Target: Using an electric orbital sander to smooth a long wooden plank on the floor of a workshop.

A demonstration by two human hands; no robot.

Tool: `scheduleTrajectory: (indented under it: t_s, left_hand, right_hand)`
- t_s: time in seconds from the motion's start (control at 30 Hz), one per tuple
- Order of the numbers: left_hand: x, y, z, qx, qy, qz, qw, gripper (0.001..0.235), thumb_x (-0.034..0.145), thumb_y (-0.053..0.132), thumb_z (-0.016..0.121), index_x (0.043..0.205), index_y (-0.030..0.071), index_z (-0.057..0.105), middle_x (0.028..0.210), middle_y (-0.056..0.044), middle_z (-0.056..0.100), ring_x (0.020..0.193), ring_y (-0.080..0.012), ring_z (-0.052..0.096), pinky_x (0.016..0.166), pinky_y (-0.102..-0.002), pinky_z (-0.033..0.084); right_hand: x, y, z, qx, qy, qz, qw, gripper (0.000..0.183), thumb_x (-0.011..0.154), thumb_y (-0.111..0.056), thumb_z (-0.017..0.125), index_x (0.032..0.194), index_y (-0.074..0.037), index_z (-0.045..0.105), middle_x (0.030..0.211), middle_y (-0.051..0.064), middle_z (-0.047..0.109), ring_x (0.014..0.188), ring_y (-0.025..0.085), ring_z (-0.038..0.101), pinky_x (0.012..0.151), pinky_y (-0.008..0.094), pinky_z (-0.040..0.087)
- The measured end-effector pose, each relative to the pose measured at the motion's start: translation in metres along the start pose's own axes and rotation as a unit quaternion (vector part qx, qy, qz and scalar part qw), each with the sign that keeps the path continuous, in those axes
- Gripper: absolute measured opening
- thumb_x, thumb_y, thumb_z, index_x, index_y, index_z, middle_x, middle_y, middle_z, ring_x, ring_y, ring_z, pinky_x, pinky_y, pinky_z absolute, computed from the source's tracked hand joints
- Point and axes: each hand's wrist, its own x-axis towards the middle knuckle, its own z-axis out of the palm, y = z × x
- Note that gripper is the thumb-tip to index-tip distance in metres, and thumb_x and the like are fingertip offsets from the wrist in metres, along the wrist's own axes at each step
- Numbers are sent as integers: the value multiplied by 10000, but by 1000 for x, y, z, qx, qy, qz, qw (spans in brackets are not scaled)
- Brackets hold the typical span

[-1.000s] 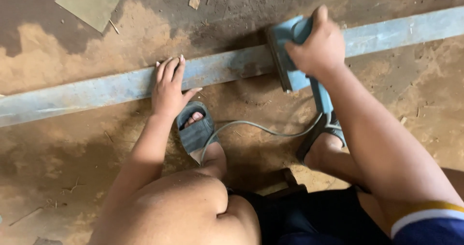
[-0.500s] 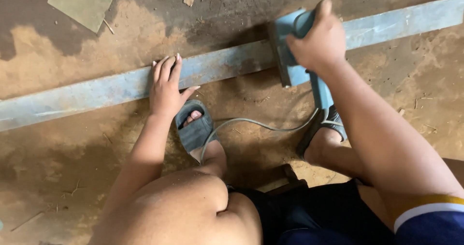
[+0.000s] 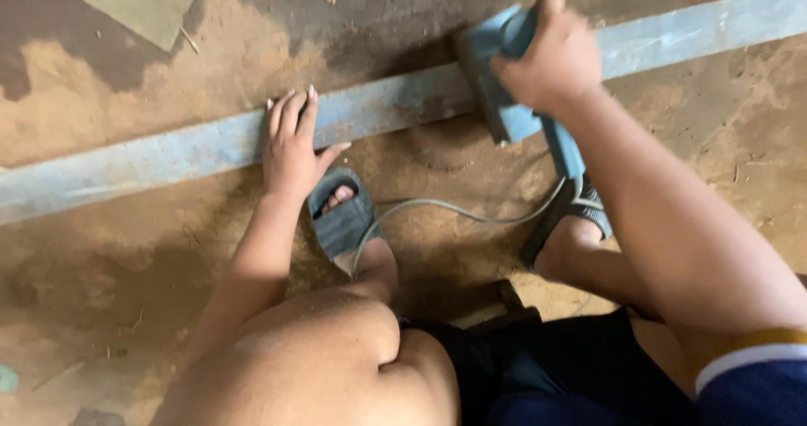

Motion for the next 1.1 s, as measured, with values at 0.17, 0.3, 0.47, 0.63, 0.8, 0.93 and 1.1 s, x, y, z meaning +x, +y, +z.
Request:
scheduleTrajectory:
  t_s: [0.17,0.3,0.47,0.63,0.8,0.93,1.1]
  left_hand:
    - [0,4,-2,-5,-1,4,1000,932,862,421,886,1539,-36,437,1476,-215,512,1396,-409,428,1231,-602,246]
    - [4,0,1,-5,1,-1,1000,929,870,449,867,1541,-32,439,1467,-214,517,1395,-411,428,1232,-603,244]
    - [-1,2,0,-6,1,-4,1000,953,854,428,903,1542,-35,433,1470,-209,518,1404,-401,425,1232,-603,240]
    - [-2,2,0,4,-9,-5,1000,940,877,450,867,1553,-25,421,1475,-212,511,1401,-406,419,1233,-591,246]
    - [-2,1,1,-5,-3,-1,1000,953,861,416,899,1550,-30,414,1482,-219,504,1406,-414,417,1229,-604,247]
    - [-5,2,1,1,1,-1,1000,940,863,456,870,1539,-36,440,1474,-215,514,1400,-405,424,1231,-600,245]
    - [-6,2,0,-9,-10,-4,1000,934,874,437,883,1546,-28,433,1483,-220,507,1408,-413,414,1231,-600,238]
  right_hand:
    - [2,5,0,-22,47,48,997,667,847,-420,846,1212,3,480,984,255,686,856,515,671,692,588,558]
    - [-7,1,3,2,-2,-20,1000,642,838,-383,824,1135,-30,378,954,237,636,827,503,646,650,607,522]
    - [-17,4,-2,-14,36,34,999,669,850,-332,802,1260,0,391,928,295,642,826,552,611,635,629,495]
    - [-29,-1,-8,-17,-76,-9,997,641,881,-398,788,1180,-39,349,938,209,634,755,470,669,566,598,545]
    - [-12,18,-3,-50,6,11,999,712,878,-390,823,1258,9,372,989,295,646,850,561,638,644,637,510]
    - [-29,7,-3,-4,-45,-39,998,588,848,-360,789,1076,-37,353,938,253,583,768,515,587,573,603,451]
    - [-17,19,-2,-51,17,19,998,760,872,-408,866,1296,22,404,966,287,670,834,567,661,626,639,537]
